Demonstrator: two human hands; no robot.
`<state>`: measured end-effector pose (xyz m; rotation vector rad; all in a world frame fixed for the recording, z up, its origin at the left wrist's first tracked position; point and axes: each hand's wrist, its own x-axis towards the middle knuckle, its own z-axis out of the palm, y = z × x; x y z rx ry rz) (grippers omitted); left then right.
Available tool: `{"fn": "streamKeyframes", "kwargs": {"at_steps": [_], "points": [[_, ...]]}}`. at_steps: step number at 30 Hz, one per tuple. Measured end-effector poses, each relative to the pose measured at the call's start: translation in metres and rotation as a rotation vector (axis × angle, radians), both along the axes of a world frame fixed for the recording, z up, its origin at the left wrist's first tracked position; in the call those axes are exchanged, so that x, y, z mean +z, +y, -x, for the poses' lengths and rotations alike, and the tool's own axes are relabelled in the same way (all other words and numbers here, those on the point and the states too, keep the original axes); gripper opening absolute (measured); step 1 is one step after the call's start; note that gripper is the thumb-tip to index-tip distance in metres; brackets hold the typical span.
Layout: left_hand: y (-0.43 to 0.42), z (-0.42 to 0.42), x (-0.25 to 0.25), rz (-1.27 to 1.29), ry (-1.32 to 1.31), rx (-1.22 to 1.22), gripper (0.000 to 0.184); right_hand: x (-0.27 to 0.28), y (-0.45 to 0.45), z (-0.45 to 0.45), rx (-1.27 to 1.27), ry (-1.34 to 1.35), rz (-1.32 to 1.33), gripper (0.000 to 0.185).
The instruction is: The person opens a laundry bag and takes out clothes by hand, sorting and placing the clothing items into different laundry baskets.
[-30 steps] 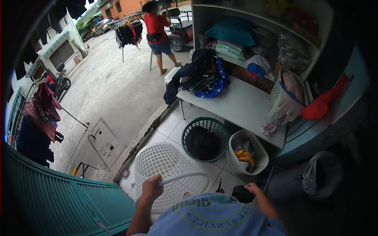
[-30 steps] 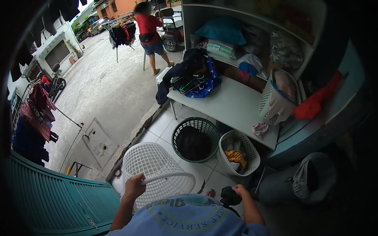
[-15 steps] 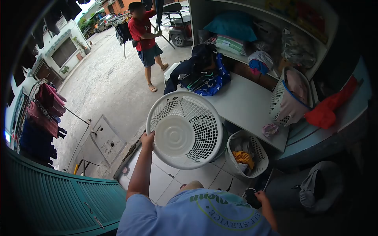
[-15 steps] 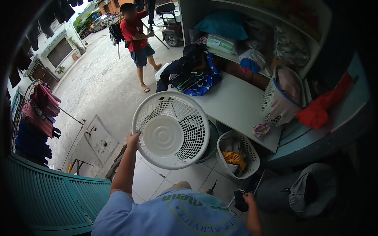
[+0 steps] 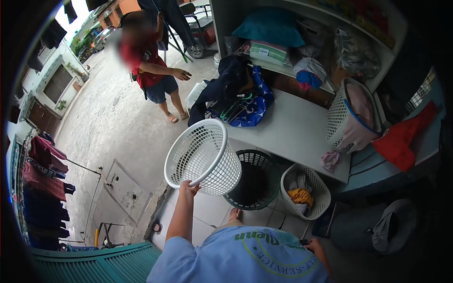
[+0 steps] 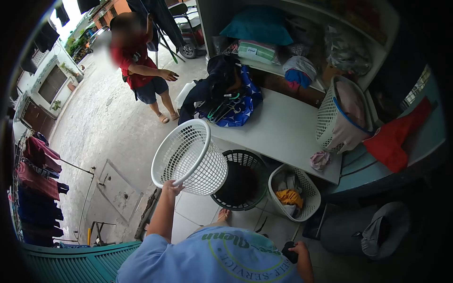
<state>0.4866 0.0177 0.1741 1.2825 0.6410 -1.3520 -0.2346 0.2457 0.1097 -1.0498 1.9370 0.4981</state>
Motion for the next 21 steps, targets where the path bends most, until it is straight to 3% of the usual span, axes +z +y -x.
{"fn": "streamKeyframes", "kwargs": {"at_steps": [1,4,6,9,11,13,14,15,17,18,21], "points": [[-0.006,-0.006,-0.001,-0.047,0.039,0.059,0.043,-0.010,-0.005,-0.011,-0.041,-0.055,0.042,0.073],[-0.031,-0.025,-0.011,-0.134,0.173,0.228,0.043,0.031,-0.044,-0.077,0.018,-0.079,0.146,0.069],[-0.040,-0.029,-0.019,-0.101,-0.020,0.139,0.046,0.059,-0.065,-0.116,-0.005,-0.086,0.186,0.067],[-0.041,-0.037,-0.018,-0.090,-0.030,0.089,0.045,0.076,-0.085,-0.148,-0.034,-0.089,0.243,0.064],[-0.029,-0.035,-0.003,0.007,-0.197,-0.137,0.044,0.081,-0.092,-0.157,-0.054,-0.111,0.253,0.062],[-0.017,-0.030,0.023,0.010,-0.120,-0.192,0.035,0.080,-0.092,-0.160,-0.091,-0.109,0.233,0.061],[-0.007,-0.049,0.002,0.009,-0.114,-0.215,0.035,0.079,-0.090,-0.158,-0.106,-0.109,0.215,0.061],[0.009,-0.087,-0.036,0.248,0.164,-0.351,0.029,0.080,-0.088,-0.157,-0.150,-0.113,0.187,0.060],[0.009,-0.098,-0.038,0.477,0.457,-0.492,0.024,0.065,-0.077,-0.148,-0.155,-0.087,0.154,0.060],[0.007,-0.079,0.001,0.449,0.222,-0.556,0.022,0.051,-0.072,-0.141,-0.140,-0.069,0.123,0.060],[-0.025,0.009,0.129,0.412,-0.065,-0.611,0.022,0.010,-0.052,-0.117,-0.073,-0.039,0.097,0.060]]}}
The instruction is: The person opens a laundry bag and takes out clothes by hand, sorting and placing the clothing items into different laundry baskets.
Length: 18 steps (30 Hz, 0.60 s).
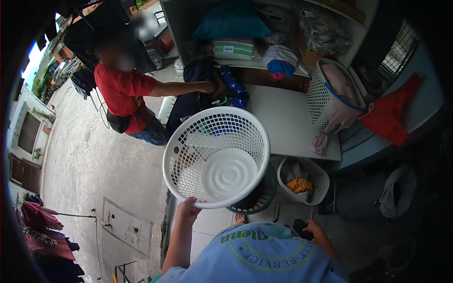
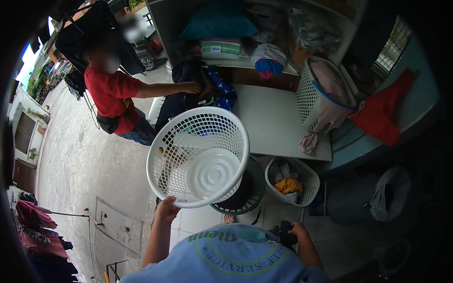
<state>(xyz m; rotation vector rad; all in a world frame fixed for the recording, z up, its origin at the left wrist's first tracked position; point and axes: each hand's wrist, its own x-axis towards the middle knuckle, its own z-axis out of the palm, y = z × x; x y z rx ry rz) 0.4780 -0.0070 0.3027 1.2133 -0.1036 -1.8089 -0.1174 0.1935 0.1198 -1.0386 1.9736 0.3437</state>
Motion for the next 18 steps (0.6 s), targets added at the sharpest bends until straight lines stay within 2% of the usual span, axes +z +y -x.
{"fn": "streamKeyframes", "kwargs": {"at_steps": [3,7,9,12,14,15,17,18], "points": [[-0.040,0.073,0.054,0.036,-0.032,-0.017,0.024,0.034,-0.008,-0.012,0.077,0.027,-0.019,0.059],[-0.109,0.147,0.016,0.178,0.158,-0.128,0.030,0.054,-0.006,-0.023,0.027,0.019,0.052,0.058],[-0.144,0.191,-0.014,0.154,-0.005,-0.159,0.034,0.063,-0.001,-0.029,-0.040,0.014,0.115,0.056],[-0.176,0.252,-0.029,0.086,-0.067,-0.068,0.037,0.075,0.016,-0.037,-0.155,-0.015,0.172,0.054],[-0.198,0.282,-0.053,0.189,-0.173,-0.014,0.041,0.074,0.038,-0.041,-0.200,-0.038,0.223,0.054],[-0.212,0.291,-0.061,0.190,-0.168,-0.031,0.041,0.069,0.050,-0.039,-0.228,-0.066,0.265,0.054],[-0.244,0.302,-0.058,0.155,-0.028,0.158,0.043,0.078,0.071,-0.044,-0.353,-0.074,0.215,0.053],[-0.259,0.311,-0.053,0.133,-0.012,0.159,0.042,0.080,0.084,-0.046,-0.386,-0.069,0.213,0.052]]}}
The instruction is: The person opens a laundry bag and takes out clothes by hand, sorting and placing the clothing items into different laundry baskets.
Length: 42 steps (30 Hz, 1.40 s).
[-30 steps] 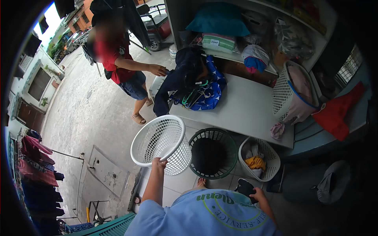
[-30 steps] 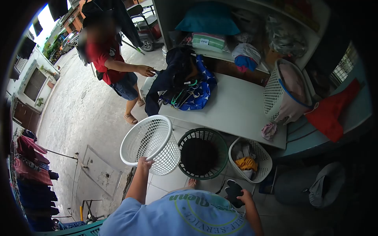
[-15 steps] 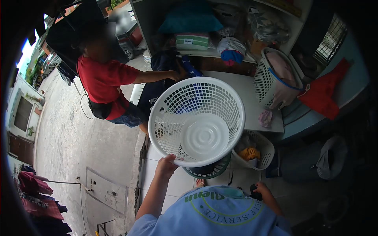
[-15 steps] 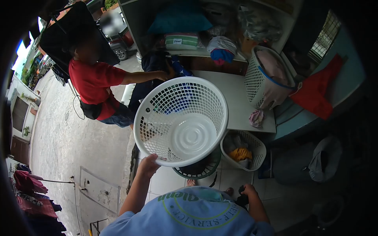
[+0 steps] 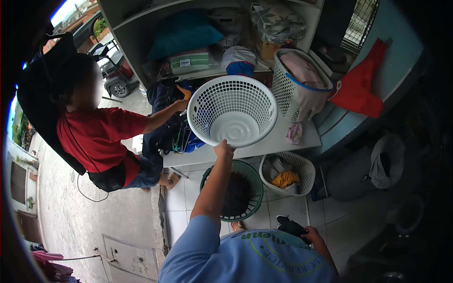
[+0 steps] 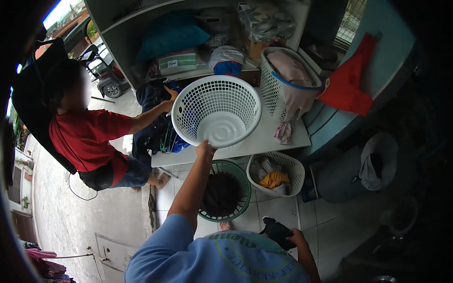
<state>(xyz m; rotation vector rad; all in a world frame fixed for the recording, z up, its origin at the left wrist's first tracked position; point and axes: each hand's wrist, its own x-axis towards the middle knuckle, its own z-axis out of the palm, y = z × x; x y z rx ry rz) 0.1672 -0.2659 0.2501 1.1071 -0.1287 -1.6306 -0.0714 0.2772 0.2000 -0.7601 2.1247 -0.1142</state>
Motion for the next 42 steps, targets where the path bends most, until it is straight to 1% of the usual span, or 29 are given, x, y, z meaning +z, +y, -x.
{"fn": "streamKeyframes", "kwargs": {"at_steps": [1,3,5,7,9,10,11,13,14,15,17,19,20,22,23,25,27,29,30,31,32,33,34,35,36,37,38,41,42], "points": [[-0.014,0.008,0.008,-0.023,0.016,-0.003,0.042,0.002,0.012,-0.002,-0.037,-0.001,-0.005,0.052],[-0.069,0.019,-0.043,0.017,0.147,0.022,0.041,0.008,0.036,-0.001,-0.100,0.008,-0.002,0.052],[-0.084,0.026,-0.031,0.055,0.185,0.003,0.046,0.008,0.052,0.002,-0.159,0.022,0.009,0.052],[-0.100,0.037,-0.058,0.266,0.327,-0.037,0.065,0.011,0.065,0.009,-0.123,0.105,0.118,0.048],[-0.077,0.050,-0.028,0.014,0.080,-0.119,0.080,0.019,0.062,0.019,-0.076,0.161,0.097,0.043],[-0.050,0.059,-0.008,-0.008,0.050,-0.160,0.080,0.022,0.058,0.025,-0.060,0.194,0.141,0.041],[-0.025,0.073,-0.013,-0.018,0.046,-0.192,0.080,0.024,0.053,0.031,-0.041,0.225,0.182,0.038],[0.034,0.097,-0.034,-0.104,-0.191,-0.485,0.067,0.046,0.028,0.041,-0.146,0.150,0.335,0.039],[0.070,0.107,-0.048,-0.021,-0.192,-0.772,0.065,0.070,0.011,0.043,-0.143,0.148,0.438,0.039],[0.108,0.119,-0.060,0.063,-0.185,-1.055,0.064,0.071,0.002,0.053,-0.180,0.124,0.502,0.037],[0.189,0.138,-0.007,0.017,-0.169,-1.493,0.049,0.113,-0.030,0.062,-0.196,0.105,0.689,0.035],[0.236,0.158,0.023,0.128,-0.266,-1.847,0.047,0.153,-0.052,0.076,-0.155,0.113,0.815,0.035],[0.254,0.168,0.027,0.123,-0.265,-1.855,0.047,0.168,-0.060,0.084,-0.171,0.080,0.852,0.035],[0.281,0.192,0.035,0.932,-0.403,-1.612,0.061,0.190,-0.068,0.100,-0.183,0.048,0.896,0.034],[0.290,0.205,0.046,0.939,-0.407,-1.609,0.061,0.200,-0.070,0.109,-0.193,-0.012,0.963,0.034],[0.310,0.233,0.071,1.510,-0.793,-1.168,0.074,0.203,-0.074,0.128,-0.203,-0.074,1.035,0.033],[0.327,0.261,0.087,1.561,-0.826,-1.121,0.070,0.201,-0.074,0.149,-0.222,-0.281,1.109,0.032],[0.337,0.286,0.063,1.517,-0.798,-1.358,0.054,0.189,-0.072,0.166,-0.189,-0.313,1.180,0.033],[0.341,0.301,0.029,1.267,-0.626,-1.353,0.041,0.184,-0.068,0.179,-0.112,-0.288,1.111,0.034],[0.345,0.308,0.032,1.088,-0.518,-1.342,0.037,0.195,-0.061,0.192,0.086,-0.114,1.104,0.034],[0.347,0.313,0.036,0.902,-0.413,-1.324,0.034,0.202,-0.054,0.206,0.128,-0.113,1.081,0.037],[0.345,0.314,0.035,0.819,-0.514,-1.243,0.027,0.208,-0.046,0.219,0.171,-0.117,1.055,0.040],[0.341,0.311,0.043,0.802,-0.615,-1.166,0.022,0.219,-0.038,0.238,0.112,-0.251,0.987,0.039],[0.334,0.304,0.028,0.516,-0.421,-1.064,0.018,0.225,-0.032,0.259,0.120,-0.189,1.108,0.033],[0.336,0.297,0.052,0.436,-0.407,-0.977,0.019,0.244,-0.027,0.283,0.093,-0.086,1.168,0.028],[0.328,0.281,0.043,0.391,-0.475,-0.910,0.021,0.263,-0.025,0.311,0.068,0.018,1.230,0.024],[0.329,0.268,0.055,0.292,-0.435,-0.781,0.022,0.262,-0.025,0.346,-0.064,0.042,1.267,0.019],[0.315,0.200,0.037,0.595,-0.918,-0.843,0.027,0.265,-0.032,0.443,-0.398,0.181,1.254,0.013],[0.316,0.189,0.040,0.360,-0.568,-0.563,0.020,0.235,-0.034,0.487,-0.340,0.263,1.103,0.014]]}}
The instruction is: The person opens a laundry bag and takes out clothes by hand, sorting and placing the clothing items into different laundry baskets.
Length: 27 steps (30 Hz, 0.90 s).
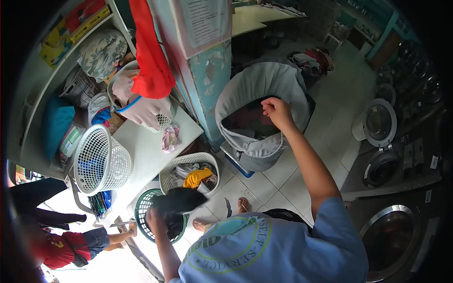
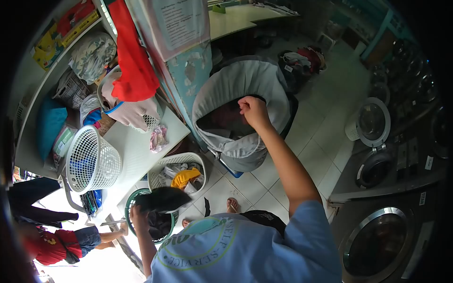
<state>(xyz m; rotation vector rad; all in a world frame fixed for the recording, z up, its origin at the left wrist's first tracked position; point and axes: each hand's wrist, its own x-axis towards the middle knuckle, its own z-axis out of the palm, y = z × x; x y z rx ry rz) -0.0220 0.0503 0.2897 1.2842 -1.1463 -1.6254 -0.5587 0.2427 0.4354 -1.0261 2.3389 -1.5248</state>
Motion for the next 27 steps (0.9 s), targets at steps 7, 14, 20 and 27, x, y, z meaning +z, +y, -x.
{"fn": "streamKeyframes", "kwargs": {"at_steps": [7,14,20,27], "points": [[-0.019,-0.065,-0.010,-0.038,-0.371,0.272,0.031,-0.066,-0.006,0.030,0.101,0.503,-0.777,0.054],[0.014,0.043,0.021,-0.110,-0.413,-0.105,0.033,-0.066,0.004,0.032,0.058,0.116,-0.611,0.052],[-0.001,0.108,0.006,-0.003,-0.317,-0.593,0.038,0.007,0.016,0.018,-0.033,-0.180,0.025,0.023],[0.004,0.205,0.101,0.421,-0.134,-0.807,0.026,0.116,0.023,0.000,-0.071,-0.501,0.789,0.012]]}}
